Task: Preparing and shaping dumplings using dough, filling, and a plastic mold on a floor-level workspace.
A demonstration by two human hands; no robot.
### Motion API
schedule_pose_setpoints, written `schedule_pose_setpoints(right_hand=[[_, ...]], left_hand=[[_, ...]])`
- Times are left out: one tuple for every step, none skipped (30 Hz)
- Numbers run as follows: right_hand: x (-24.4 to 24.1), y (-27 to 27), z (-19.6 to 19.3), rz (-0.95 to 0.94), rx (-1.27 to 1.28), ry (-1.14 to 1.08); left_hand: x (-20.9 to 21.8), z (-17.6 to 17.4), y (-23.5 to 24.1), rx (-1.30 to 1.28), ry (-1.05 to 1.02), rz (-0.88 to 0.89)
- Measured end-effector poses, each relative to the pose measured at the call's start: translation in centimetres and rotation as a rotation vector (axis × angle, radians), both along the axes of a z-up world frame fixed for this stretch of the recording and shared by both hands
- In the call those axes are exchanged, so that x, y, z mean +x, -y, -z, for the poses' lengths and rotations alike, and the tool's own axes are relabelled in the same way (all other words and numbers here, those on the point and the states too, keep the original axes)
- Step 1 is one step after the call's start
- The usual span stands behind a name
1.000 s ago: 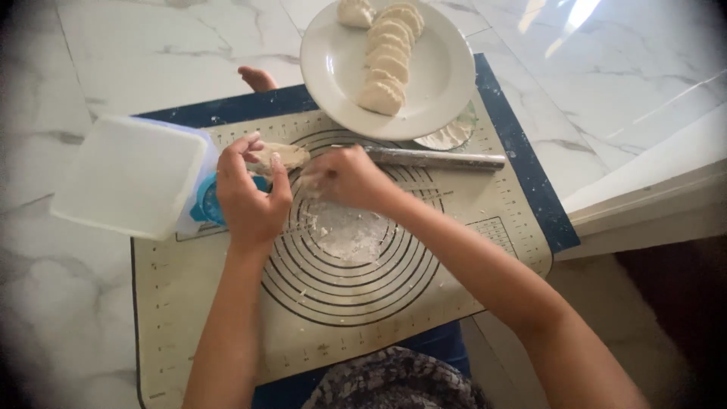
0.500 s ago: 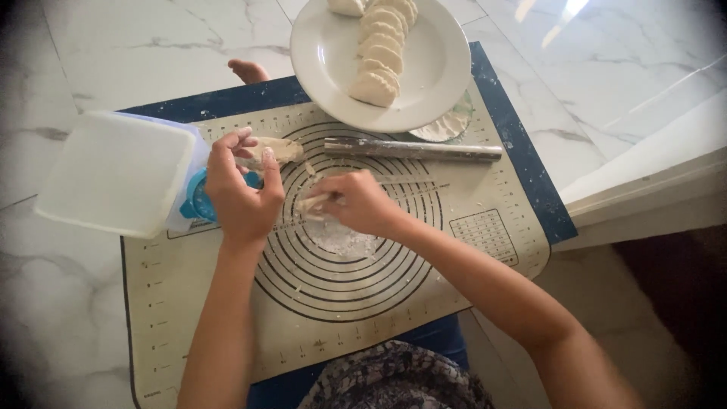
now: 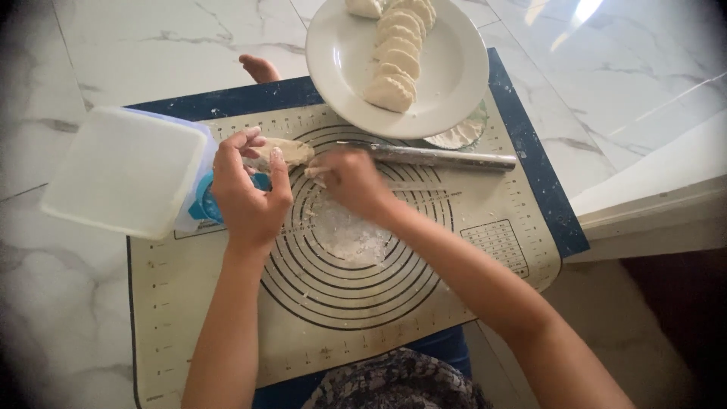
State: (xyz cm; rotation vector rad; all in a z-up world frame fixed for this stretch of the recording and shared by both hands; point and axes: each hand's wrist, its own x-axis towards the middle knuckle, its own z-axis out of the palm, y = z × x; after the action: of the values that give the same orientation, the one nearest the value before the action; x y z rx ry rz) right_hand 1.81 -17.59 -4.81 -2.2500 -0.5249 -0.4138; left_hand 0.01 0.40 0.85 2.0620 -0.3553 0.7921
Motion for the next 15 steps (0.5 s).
schedule_pose_setpoints(right_hand=[[-0.3, 0.3, -1.3, -0.001, 0.001, -0.004], [-0.7, 0.5, -2.6, -0.036, 0.001, -0.061], [-0.7, 0.9, -4.2, -0.068, 0.000, -0.112], [-1.4, 0.5, -3.7, -0.066, 0.001, -0.109], [-2.1, 0.1, -3.3, -0.124, 0.016, -0.085], [-2.9, -0.3, -2.8, -0.182, 0.030, -0.061], [-3.9, -0.6, -2.5, -0.177, 0.031, -0.064], [-4.9, -0.8, -2.2, -0.268, -0.051, -0.016], [-5.8, -1.1, -2.0, -0.359, -0.136, 0.037], [-6.1, -0.5, -2.5, -0.354, -0.137, 0.037], [-6.5, 0.0, -2.9, -0.366, -0.102, -0.022], [-6.9, 0.6, -3.2, -0.379, -0.066, -0.081], [-7.0, 2.1, -3.4, -0.377, -0.067, -0.086], [-7.0, 3.6, -3.6, -0.327, -0.092, -0.079], [-7.3, 5.2, -3.7, -0.274, -0.114, -0.074]], left_hand=[[0.0, 0.2, 0.0, 0.001, -0.004, -0.001], [0.0, 0.3, -0.1, -0.002, 0.000, 0.000], [0.4, 0.2, 0.0, -0.006, 0.010, 0.006], [0.2, 0.0, 0.0, -0.005, 0.012, 0.008], [0.0, -0.2, 0.0, -0.018, 0.015, 0.011], [-0.2, -0.4, 0.0, -0.030, 0.019, 0.015], [-0.1, -0.2, 0.0, -0.029, 0.015, 0.019], [-0.1, 0.0, 0.0, -0.020, 0.028, 0.010], [0.1, 0.2, 0.1, -0.012, 0.045, 0.001], [0.0, 0.0, 0.1, -0.013, 0.046, 0.006], [-0.1, 0.0, 0.1, 0.007, 0.028, 0.016], [-0.2, 0.0, 0.2, 0.027, 0.010, 0.026], [-0.3, -0.1, 0.1, 0.025, 0.005, 0.028], [-0.3, -0.2, 0.1, 0.025, 0.001, 0.053], [-0.5, -0.2, 0.1, 0.029, -0.006, 0.081]])
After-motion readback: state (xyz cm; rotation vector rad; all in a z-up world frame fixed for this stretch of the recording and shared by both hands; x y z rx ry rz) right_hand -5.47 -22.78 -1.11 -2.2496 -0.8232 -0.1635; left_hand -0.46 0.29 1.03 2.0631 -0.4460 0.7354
